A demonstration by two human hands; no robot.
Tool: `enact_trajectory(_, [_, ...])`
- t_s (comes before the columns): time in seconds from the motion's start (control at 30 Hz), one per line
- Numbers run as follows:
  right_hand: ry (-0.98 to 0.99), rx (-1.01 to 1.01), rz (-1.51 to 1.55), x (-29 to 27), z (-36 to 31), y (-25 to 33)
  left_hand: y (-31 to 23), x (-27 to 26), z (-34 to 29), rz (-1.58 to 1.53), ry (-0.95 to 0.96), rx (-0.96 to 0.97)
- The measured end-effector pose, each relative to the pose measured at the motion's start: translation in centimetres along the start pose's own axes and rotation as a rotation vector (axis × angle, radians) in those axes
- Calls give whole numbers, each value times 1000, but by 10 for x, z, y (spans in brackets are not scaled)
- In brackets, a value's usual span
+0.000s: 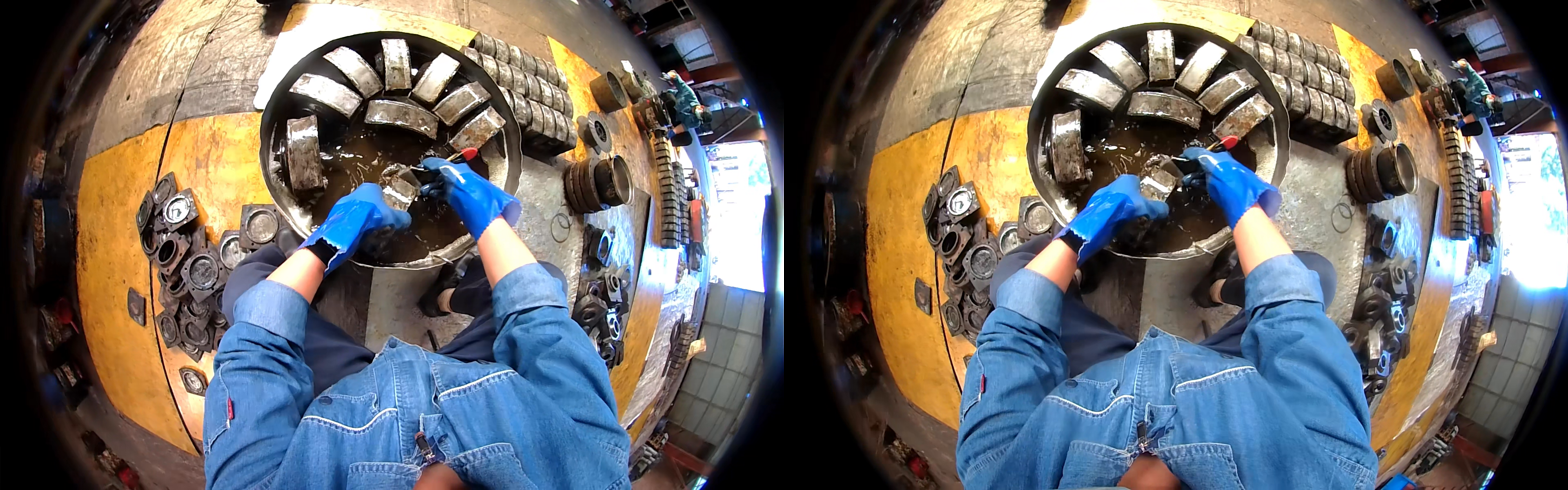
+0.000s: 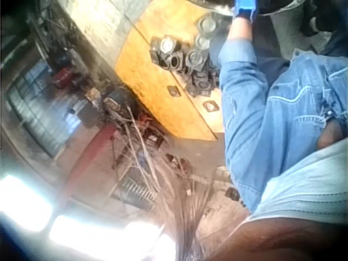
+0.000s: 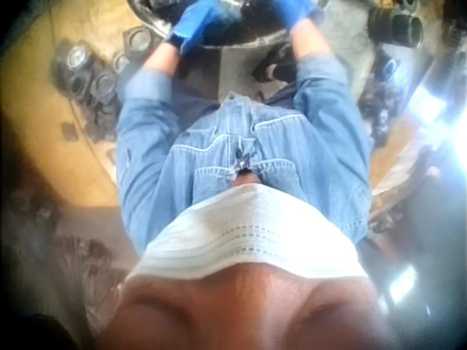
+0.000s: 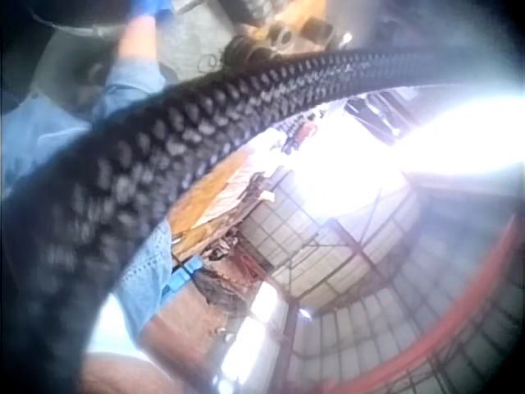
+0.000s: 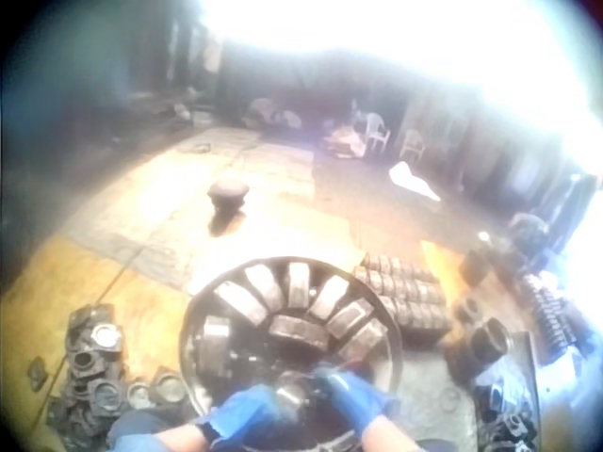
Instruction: The person uses a brush to scrub metal components inside a circular container filled with liquid. They pick up individual parts, clean them with the brush, and set them aside on the floor.
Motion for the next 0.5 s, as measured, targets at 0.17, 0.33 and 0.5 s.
enact_trajectory(0.17, [68,-204,-548,14,-6,-8,3,6,13,78,-38,-13])
enact_trajectory(0.33, [-113,76,-778,21,-1,-17,-4,10,-6,78,-70,18])
enact_trajectory(0.5, [84,-208,-1020,26,-16,-11,7,27,-3,238,-268,39])
Point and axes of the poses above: each hand's wrist, its own z-axis towards the middle knuckle, its own x-axis out of the palm, y = z × x, the point moved 1 cm from there along z, towards the middle knuckle, and after that the axes turned 5 degrees about -x, right-handed, at the moved point
